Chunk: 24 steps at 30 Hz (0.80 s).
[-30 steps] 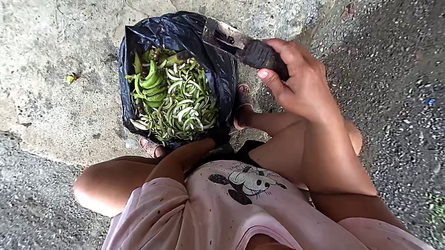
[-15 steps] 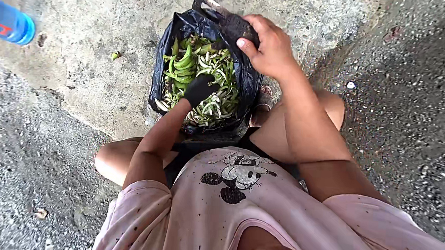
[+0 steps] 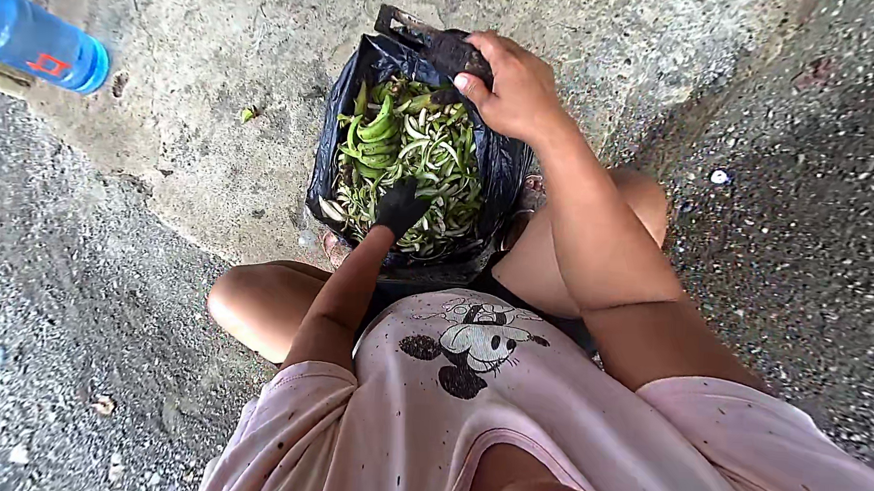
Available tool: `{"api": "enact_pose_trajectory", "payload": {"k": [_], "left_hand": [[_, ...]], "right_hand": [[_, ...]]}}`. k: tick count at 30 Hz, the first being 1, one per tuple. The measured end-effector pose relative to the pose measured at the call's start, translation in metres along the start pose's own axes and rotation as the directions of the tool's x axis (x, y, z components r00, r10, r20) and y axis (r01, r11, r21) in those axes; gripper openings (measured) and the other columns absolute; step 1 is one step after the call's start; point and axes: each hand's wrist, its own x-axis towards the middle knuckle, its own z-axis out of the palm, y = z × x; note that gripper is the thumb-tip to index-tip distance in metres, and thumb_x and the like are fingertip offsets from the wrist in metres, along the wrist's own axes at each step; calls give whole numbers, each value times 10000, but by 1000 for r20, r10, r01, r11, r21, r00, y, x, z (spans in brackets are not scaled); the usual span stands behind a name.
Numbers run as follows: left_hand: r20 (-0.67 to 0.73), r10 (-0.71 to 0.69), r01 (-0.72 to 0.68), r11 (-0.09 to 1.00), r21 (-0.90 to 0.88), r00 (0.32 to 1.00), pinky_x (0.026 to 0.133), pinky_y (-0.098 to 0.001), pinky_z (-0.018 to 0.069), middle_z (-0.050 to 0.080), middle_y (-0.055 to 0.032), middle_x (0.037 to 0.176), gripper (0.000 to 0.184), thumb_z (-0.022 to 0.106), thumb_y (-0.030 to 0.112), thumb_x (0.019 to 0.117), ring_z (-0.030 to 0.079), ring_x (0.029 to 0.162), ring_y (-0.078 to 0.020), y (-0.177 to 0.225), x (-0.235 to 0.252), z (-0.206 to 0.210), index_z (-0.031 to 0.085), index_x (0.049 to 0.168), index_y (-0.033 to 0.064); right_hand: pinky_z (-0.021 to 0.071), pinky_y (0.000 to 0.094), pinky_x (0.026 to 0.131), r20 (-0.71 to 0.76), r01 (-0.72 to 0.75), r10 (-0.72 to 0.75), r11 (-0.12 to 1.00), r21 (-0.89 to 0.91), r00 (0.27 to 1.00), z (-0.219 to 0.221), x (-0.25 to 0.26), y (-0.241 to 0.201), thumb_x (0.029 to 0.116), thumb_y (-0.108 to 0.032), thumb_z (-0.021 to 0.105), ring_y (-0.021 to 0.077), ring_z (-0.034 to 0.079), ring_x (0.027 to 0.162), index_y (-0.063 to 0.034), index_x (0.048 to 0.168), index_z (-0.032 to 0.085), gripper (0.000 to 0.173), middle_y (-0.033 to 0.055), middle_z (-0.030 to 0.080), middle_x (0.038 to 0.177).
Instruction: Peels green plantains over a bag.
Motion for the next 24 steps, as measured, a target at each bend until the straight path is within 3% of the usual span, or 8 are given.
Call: {"api": "enact_pose_trajectory", "payload": {"k": [3, 5, 7, 8, 11, 14, 20, 24], "left_hand": [[-131, 89, -103, 989, -109, 987, 1001, -628, 497, 416, -133, 1586, 713, 662, 441, 949, 550, 1316, -378, 4, 6, -1, 419, 1559, 162], [-145, 53, -68, 993, -98, 988, 1003, -618, 501, 445, -131, 1564, 698, 670, 440, 942, 559, 1306, -368, 4, -1, -6, 445, 1540, 158], [-100, -14, 15, 1000, 11, 995, 951, -641, 517, 474, -175, 1526, 763, 702, 468, 899, 583, 1250, -423, 5, -11, -4, 440, 1539, 145], [-70, -41, 47, 996, 76, 997, 923, -666, 516, 477, -213, 1509, 838, 739, 472, 858, 579, 1230, -468, 6, -16, 1, 412, 1551, 132], [-16, -113, 114, 967, 229, 993, 884, -695, 512, 374, -272, 1560, 1156, 826, 479, 752, 536, 1236, -536, 14, -13, 30, 173, 1635, 118], [-72, -85, 100, 965, 244, 994, 912, -665, 513, 410, -321, 1497, 1263, 874, 391, 680, 518, 1270, -520, 25, 17, 44, 100, 1641, 122], [-95, -22, 33, 992, 121, 995, 859, -636, 561, 522, -268, 1417, 1121, 820, 297, 775, 635, 1142, -454, 49, 66, -6, 126, 1642, 145], [-103, 72, -54, 985, 163, 992, 862, -681, 540, 537, -223, 1425, 956, 832, 362, 755, 626, 1157, -454, 57, 91, -60, 368, 1571, 181]], "right_hand": [[473, 647, 978, 1, -27, 27, 1000, 3, 1000, -6, -3, 4, 1061, -419, 510, 402, 618, 1238, -137, 1507, 495, 528, 194, 600, 1398], [470, 645, 981, -8, -41, 42, 999, 5, 999, -9, -6, 6, 1059, -430, 511, 392, 618, 1242, -144, 1504, 500, 529, 184, 602, 1402], [470, 644, 974, -12, -54, 54, 999, 5, 998, -11, -9, 6, 1057, -436, 508, 388, 621, 1235, -148, 1507, 499, 534, 182, 602, 1398], [470, 646, 972, -13, -56, 56, 998, 7, 998, -11, -11, 6, 1057, -431, 509, 390, 620, 1234, -146, 1509, 496, 534, 182, 602, 1398], [480, 640, 962, -24, -35, 35, 999, 2, 999, -10, -15, 5, 1056, -426, 511, 396, 628, 1220, -141, 1503, 501, 530, 187, 607, 1388], [491, 631, 956, -17, -16, 16, 1000, -13, 1000, -6, -15, 5, 1061, -430, 507, 399, 637, 1197, -137, 1502, 500, 530, 199, 616, 1352], [486, 619, 966, -8, -29, 29, 1000, -6, 1000, -4, -5, 7, 1063, -435, 499, 381, 632, 1210, -146, 1505, 500, 528, 184, 618, 1353], [481, 618, 982, -10, -49, 49, 999, 8, 999, -5, 0, 8, 1062, -443, 499, 371, 627, 1228, -158, 1503, 499, 525, 173, 614, 1377]]}}
